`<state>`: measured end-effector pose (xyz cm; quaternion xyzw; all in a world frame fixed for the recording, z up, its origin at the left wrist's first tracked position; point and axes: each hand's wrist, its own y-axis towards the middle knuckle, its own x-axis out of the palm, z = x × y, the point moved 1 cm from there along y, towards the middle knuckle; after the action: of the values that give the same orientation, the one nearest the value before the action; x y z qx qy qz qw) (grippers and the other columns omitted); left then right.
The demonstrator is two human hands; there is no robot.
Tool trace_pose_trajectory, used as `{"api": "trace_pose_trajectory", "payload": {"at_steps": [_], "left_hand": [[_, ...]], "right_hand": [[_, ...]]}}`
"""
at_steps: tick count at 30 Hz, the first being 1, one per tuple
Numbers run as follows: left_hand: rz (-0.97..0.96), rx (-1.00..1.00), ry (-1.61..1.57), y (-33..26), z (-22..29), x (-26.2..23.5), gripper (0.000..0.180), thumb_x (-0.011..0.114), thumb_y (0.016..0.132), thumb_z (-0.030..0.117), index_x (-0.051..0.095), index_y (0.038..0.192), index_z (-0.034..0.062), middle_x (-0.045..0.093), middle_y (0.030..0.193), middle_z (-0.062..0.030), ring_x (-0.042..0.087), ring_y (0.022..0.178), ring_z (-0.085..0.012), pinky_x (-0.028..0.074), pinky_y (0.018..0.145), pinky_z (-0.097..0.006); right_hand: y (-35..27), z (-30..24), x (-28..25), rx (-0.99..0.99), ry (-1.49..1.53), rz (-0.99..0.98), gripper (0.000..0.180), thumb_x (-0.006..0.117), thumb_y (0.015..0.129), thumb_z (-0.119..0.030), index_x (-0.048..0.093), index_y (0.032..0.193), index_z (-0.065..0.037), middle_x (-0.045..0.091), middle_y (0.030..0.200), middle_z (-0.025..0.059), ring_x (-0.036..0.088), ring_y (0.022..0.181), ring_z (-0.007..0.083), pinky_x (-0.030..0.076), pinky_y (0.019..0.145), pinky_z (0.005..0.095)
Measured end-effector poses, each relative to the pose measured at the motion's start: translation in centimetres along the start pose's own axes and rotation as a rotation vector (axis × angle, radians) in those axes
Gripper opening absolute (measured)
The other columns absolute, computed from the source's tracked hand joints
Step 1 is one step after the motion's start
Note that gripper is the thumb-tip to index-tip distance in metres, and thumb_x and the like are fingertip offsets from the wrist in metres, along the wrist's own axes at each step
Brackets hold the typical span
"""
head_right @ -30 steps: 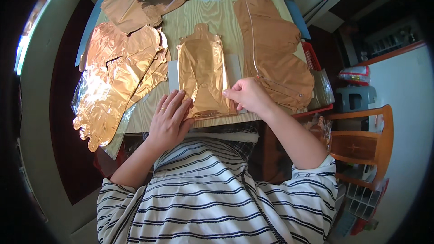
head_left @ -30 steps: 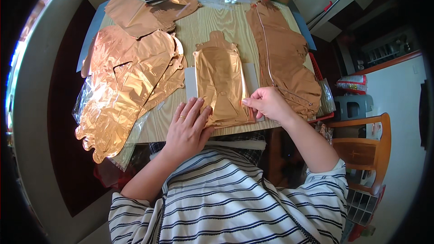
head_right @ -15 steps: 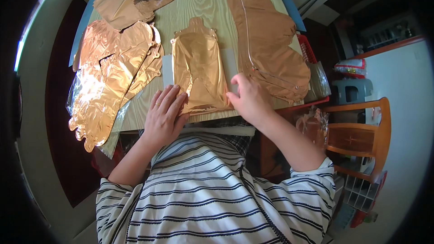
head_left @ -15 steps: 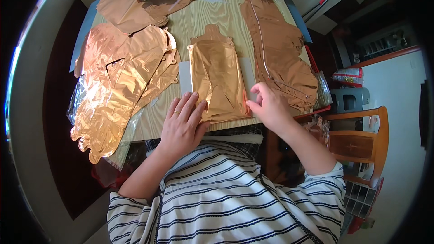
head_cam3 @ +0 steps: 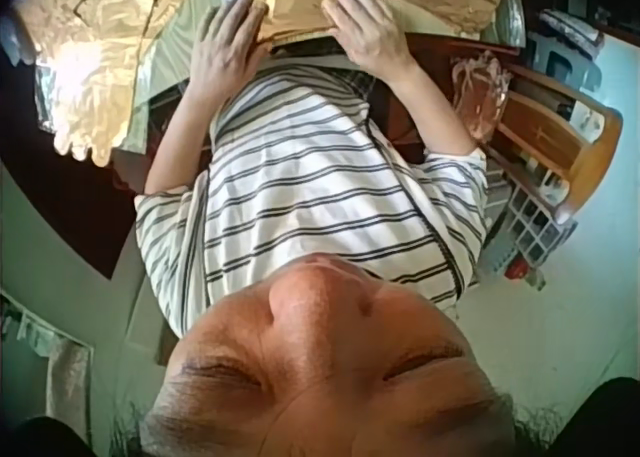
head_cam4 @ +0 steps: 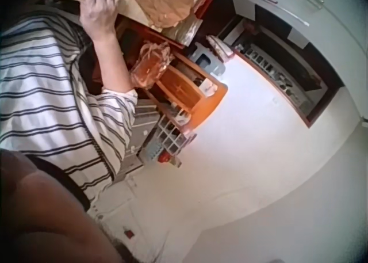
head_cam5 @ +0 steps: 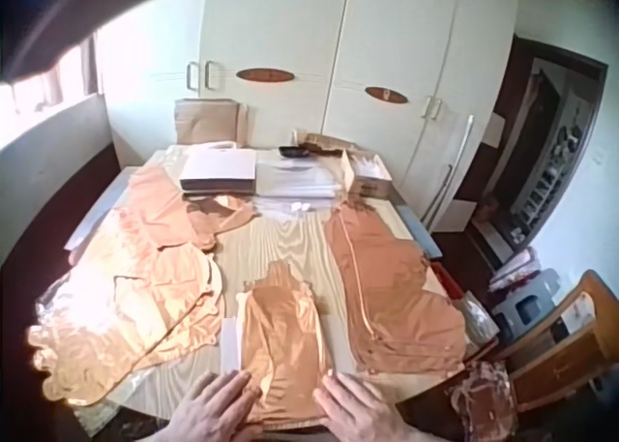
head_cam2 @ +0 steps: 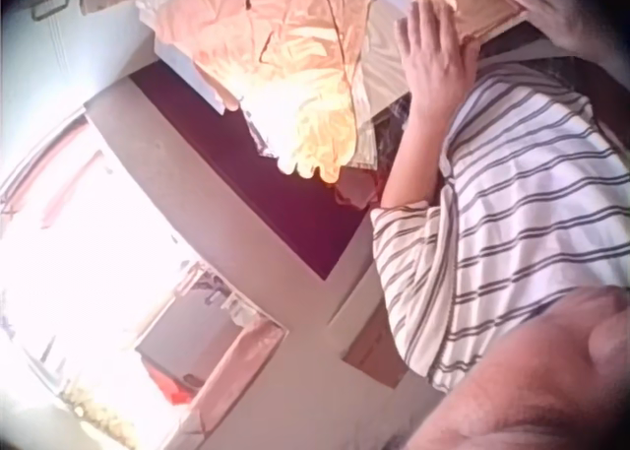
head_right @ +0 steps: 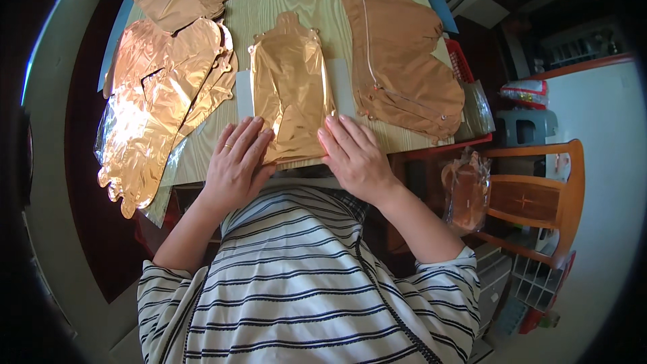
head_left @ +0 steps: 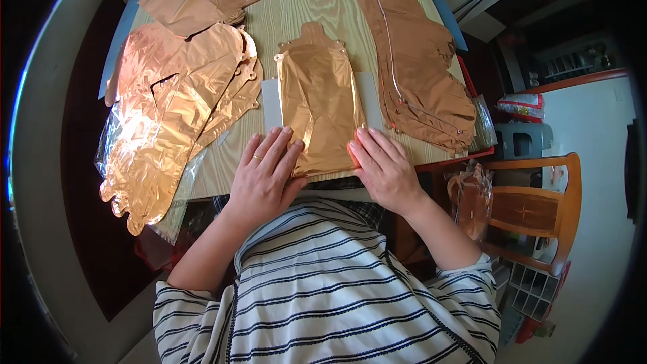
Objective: Packaging foil balloons by folding them and placing them on cardboard backings.
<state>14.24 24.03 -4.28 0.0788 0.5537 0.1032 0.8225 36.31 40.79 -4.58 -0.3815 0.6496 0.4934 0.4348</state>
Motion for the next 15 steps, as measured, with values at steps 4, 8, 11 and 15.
{"api": "trace_pose_trajectory", "payload": {"at_steps": [4, 8, 11, 15], "left_hand": [[-0.010, 0.069, 0.084, -1.4, -0.2, 0.4, 0.066, 0.072, 0.084, 0.030, 0.053, 0.144, 0.0092, 0.048, 0.151, -0.0156, 0.044, 0.141, -0.0337, 0.031, 0.117, -0.054], [0.003, 0.110, 0.198, -2.0, -0.4, 1.1, 0.070, 0.075, 0.080, 0.029, 0.053, 0.144, 0.0108, 0.048, 0.152, -0.0132, 0.044, 0.142, -0.0313, 0.031, 0.117, -0.054], [0.015, 0.083, 0.144, -1.7, 0.0, 0.8, 0.067, 0.074, 0.081, 0.024, 0.054, 0.143, 0.0094, 0.050, 0.149, -0.0159, 0.049, 0.137, -0.0339, 0.034, 0.116, -0.053], [0.070, 0.074, 0.041, -1.7, -0.2, 0.9, 0.070, 0.074, 0.081, 0.024, 0.051, 0.145, 0.0067, 0.050, 0.147, -0.0186, 0.050, 0.136, -0.0351, 0.038, 0.114, -0.050]], "right_hand": [[-1.4, -2.1, -0.5, 0.028, -0.089, 0.028, 0.048, 0.070, 0.089, -0.020, 0.061, 0.134, -0.004, 0.056, 0.142, 0.0175, 0.054, 0.126, 0.0346, 0.046, 0.097, 0.0433], [-1.8, -1.7, 0.9, -0.037, -0.277, 0.147, 0.042, 0.069, 0.091, -0.018, 0.064, 0.131, -0.005, 0.060, 0.136, 0.0173, 0.060, 0.111, 0.0303, 0.050, 0.084, 0.0398], [-1.4, -1.9, 1.0, -0.046, -0.285, 0.170, 0.040, 0.068, 0.092, -0.018, 0.065, 0.129, -0.005, 0.062, 0.132, 0.0174, 0.061, 0.102, 0.0282, 0.052, 0.077, 0.0379], [-1.2, -1.7, 0.8, -0.059, -0.261, 0.165, 0.040, 0.068, 0.091, -0.017, 0.064, 0.129, -0.004, 0.062, 0.131, 0.0179, 0.060, 0.099, 0.0280, 0.052, 0.075, 0.0366]]}}
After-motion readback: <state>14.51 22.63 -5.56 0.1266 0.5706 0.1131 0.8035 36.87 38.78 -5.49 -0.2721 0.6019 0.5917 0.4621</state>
